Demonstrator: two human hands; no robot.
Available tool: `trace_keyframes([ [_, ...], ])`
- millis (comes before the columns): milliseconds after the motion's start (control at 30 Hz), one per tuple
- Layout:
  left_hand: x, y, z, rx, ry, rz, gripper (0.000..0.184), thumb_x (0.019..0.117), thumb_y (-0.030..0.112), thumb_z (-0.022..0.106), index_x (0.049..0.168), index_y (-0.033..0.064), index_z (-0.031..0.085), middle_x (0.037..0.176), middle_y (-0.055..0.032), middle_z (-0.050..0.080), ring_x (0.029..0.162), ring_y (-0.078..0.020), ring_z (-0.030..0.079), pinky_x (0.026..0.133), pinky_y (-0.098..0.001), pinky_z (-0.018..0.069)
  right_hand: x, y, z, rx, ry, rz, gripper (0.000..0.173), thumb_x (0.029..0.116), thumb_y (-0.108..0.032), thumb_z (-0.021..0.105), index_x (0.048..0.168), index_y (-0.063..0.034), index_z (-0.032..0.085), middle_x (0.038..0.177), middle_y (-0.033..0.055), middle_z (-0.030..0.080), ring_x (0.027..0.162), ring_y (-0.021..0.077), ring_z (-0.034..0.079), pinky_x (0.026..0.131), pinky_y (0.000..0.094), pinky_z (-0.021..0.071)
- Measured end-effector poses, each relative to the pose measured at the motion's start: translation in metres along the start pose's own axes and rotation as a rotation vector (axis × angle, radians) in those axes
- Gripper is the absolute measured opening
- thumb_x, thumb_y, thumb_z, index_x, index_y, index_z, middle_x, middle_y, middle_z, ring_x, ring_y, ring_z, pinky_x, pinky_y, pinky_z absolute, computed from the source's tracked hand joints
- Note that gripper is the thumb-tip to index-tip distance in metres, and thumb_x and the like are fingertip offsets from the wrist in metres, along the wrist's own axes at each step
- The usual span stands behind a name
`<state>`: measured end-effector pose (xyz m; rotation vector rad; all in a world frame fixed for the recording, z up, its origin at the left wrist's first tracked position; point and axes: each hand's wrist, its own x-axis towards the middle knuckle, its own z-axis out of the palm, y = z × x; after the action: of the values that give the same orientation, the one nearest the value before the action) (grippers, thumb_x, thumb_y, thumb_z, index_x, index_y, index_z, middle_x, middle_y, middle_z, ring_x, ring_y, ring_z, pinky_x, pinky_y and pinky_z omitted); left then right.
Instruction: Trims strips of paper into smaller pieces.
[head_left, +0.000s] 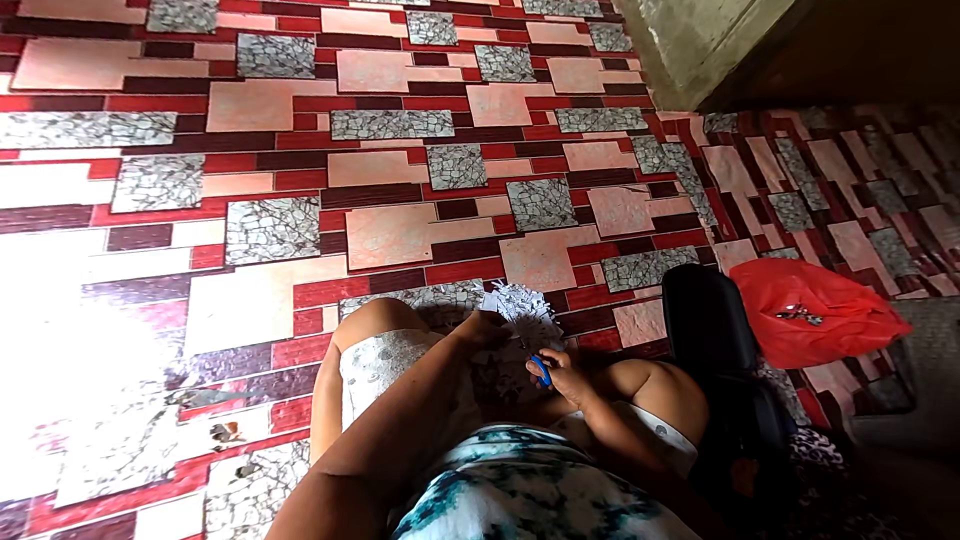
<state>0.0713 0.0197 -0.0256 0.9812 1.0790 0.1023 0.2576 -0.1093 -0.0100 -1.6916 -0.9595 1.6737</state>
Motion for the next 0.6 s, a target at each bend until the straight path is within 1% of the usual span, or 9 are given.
trace_keyframes([
  [100, 0.0010, -0.0010, 0.0004, -0.007, 0.012, 0.003, 0.020, 0.1003, 0.012, 0.066, 0.114, -0.0010, 0.062, 0.086, -0.0047, 0.065, 0.068, -0.0080, 0.063, 0.066, -0.0236, 0.0550, 0.0015, 0.0025, -0.0007, -0.002, 0.022, -0.032, 0.022, 0.0969, -0.015, 0.068, 0.109, 0.0030, 0.064, 0.075, 0.0008, 0.066, 0.062, 0.0049, 0.061, 0.057, 0.0203, 0.0508],
  [200, 0.0027, -0.0013, -0.0004, -0.037, 0.028, -0.035, 0.024, 0.1015, 0.015, 0.065, 0.119, -0.0009, 0.061, 0.088, -0.0063, 0.066, 0.069, -0.0093, 0.063, 0.065, -0.0242, 0.0547, 0.0017, 0.0024, -0.0017, -0.009, 0.045, -0.033, 0.020, 0.0966, -0.013, 0.068, 0.108, 0.0025, 0.065, 0.073, 0.0002, 0.066, 0.060, 0.0043, 0.060, 0.056, 0.0198, 0.0500],
  [300, 0.0034, -0.0018, -0.0022, -0.062, 0.030, -0.066, 0.023, 0.1025, 0.016, 0.063, 0.119, -0.0002, 0.061, 0.086, -0.0055, 0.067, 0.067, -0.0089, 0.063, 0.062, -0.0233, 0.0535, 0.0020, 0.0030, -0.0019, -0.034, 0.063, -0.041, 0.021, 0.0963, -0.011, 0.069, 0.110, 0.0037, 0.065, 0.079, 0.0023, 0.066, 0.063, 0.0055, 0.061, 0.060, 0.0210, 0.0526],
  [367, 0.0022, -0.0008, -0.0019, -0.084, 0.034, -0.079, 0.022, 0.1029, 0.015, 0.062, 0.118, -0.0002, 0.061, 0.085, -0.0053, 0.066, 0.067, -0.0091, 0.063, 0.062, -0.0232, 0.0535, 0.0018, 0.0024, -0.0019, -0.046, 0.063, -0.050, 0.022, 0.0958, -0.008, 0.069, 0.113, 0.0051, 0.065, 0.083, 0.0039, 0.068, 0.065, 0.0055, 0.062, 0.062, 0.0211, 0.0544],
  [400, 0.0015, -0.0001, -0.0018, -0.093, 0.039, -0.083, 0.021, 0.1032, 0.014, 0.061, 0.118, -0.0003, 0.061, 0.085, -0.0052, 0.066, 0.067, -0.0091, 0.063, 0.062, -0.0233, 0.0536, 0.0011, 0.0012, -0.0021, -0.046, 0.060, -0.043, 0.022, 0.0959, -0.008, 0.069, 0.113, 0.0048, 0.065, 0.083, 0.0035, 0.068, 0.065, 0.0052, 0.062, 0.061, 0.0208, 0.0542],
  [467, 0.0014, 0.0009, -0.0016, -0.104, 0.059, -0.084, 0.020, 0.1033, 0.013, 0.061, 0.118, -0.0008, 0.061, 0.084, -0.0051, 0.066, 0.066, -0.0088, 0.063, 0.061, -0.0229, 0.0531, -0.0006, -0.0016, -0.0033, -0.039, 0.036, -0.001, 0.021, 0.0976, -0.011, 0.067, 0.113, 0.0033, 0.064, 0.079, 0.0020, 0.067, 0.063, 0.0051, 0.062, 0.058, 0.0202, 0.0514],
  [533, 0.0006, 0.0021, -0.0014, -0.110, 0.075, -0.081, 0.019, 0.1028, 0.012, 0.062, 0.117, -0.0009, 0.061, 0.083, -0.0053, 0.066, 0.065, -0.0088, 0.063, 0.061, -0.0227, 0.0530, -0.0019, -0.0027, -0.0040, -0.018, 0.003, 0.060, 0.024, 0.1008, -0.017, 0.064, 0.116, 0.0018, 0.061, 0.078, 0.0024, 0.067, 0.063, 0.0060, 0.061, 0.055, 0.0203, 0.0475],
  [600, 0.0001, 0.0026, -0.0010, -0.105, 0.080, -0.081, 0.019, 0.1027, 0.011, 0.061, 0.117, -0.0009, 0.060, 0.082, -0.0052, 0.066, 0.064, -0.0087, 0.062, 0.060, -0.0225, 0.0526, -0.0027, -0.0030, -0.0035, 0.010, -0.009, 0.069, 0.023, 0.1012, -0.019, 0.063, 0.114, -0.0001, 0.062, 0.076, 0.0016, 0.067, 0.062, 0.0055, 0.061, 0.053, 0.0193, 0.0464],
])
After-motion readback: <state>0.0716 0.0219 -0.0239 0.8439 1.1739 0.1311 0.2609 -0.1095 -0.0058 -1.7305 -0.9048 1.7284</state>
